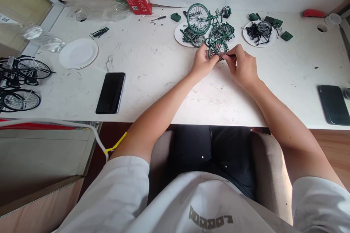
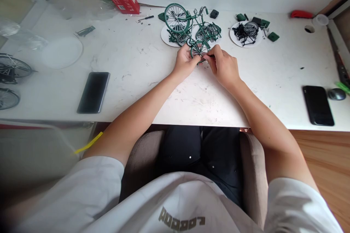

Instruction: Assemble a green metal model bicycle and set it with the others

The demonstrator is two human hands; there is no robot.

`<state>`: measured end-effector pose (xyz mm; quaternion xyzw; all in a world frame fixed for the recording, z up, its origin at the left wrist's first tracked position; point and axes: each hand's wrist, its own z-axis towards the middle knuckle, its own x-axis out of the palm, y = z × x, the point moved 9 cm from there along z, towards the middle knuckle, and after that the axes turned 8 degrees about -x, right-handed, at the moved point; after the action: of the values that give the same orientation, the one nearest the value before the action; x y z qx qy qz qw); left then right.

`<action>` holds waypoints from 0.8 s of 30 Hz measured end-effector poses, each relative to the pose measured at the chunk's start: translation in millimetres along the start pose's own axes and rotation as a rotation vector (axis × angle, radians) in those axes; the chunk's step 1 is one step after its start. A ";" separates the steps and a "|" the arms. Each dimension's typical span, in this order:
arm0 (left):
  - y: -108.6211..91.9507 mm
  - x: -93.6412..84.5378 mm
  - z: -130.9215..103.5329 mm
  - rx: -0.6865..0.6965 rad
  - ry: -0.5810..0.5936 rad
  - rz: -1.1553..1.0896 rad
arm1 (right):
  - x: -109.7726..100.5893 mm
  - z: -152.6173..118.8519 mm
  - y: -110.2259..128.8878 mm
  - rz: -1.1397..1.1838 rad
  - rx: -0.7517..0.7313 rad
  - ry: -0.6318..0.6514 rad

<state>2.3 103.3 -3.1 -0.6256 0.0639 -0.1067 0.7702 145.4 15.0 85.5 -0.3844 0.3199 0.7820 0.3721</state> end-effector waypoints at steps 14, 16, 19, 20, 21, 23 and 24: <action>7.8 -3.6 2.5 -0.055 0.025 -0.086 | -1.3 -0.3 -0.5 0.033 -0.011 -0.011; 7.6 -4.5 1.2 -0.075 0.009 -0.114 | -1.3 -0.3 -0.3 0.043 -0.024 -0.023; 6.3 -3.3 -0.3 -0.095 0.010 -0.135 | -2.4 -0.2 1.5 0.045 -0.037 -0.034; 6.0 -2.3 -0.4 -0.096 0.018 -0.137 | -2.9 -0.2 2.7 0.044 -0.040 -0.034; 6.0 -1.4 -0.3 -0.094 0.026 -0.140 | -3.5 -0.3 4.0 0.042 -0.042 -0.033; 6.7 -0.5 0.4 -0.083 0.036 -0.149 | -4.9 -0.5 6.8 0.039 -0.043 -0.031; 7.5 -0.7 1.1 -0.075 0.036 -0.154 | -5.7 -0.7 8.2 0.038 -0.042 -0.029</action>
<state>2.5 105.9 -10.1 -0.6551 0.0336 -0.1743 0.7344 141.3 8.3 91.7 -0.3745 0.3053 0.8010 0.3535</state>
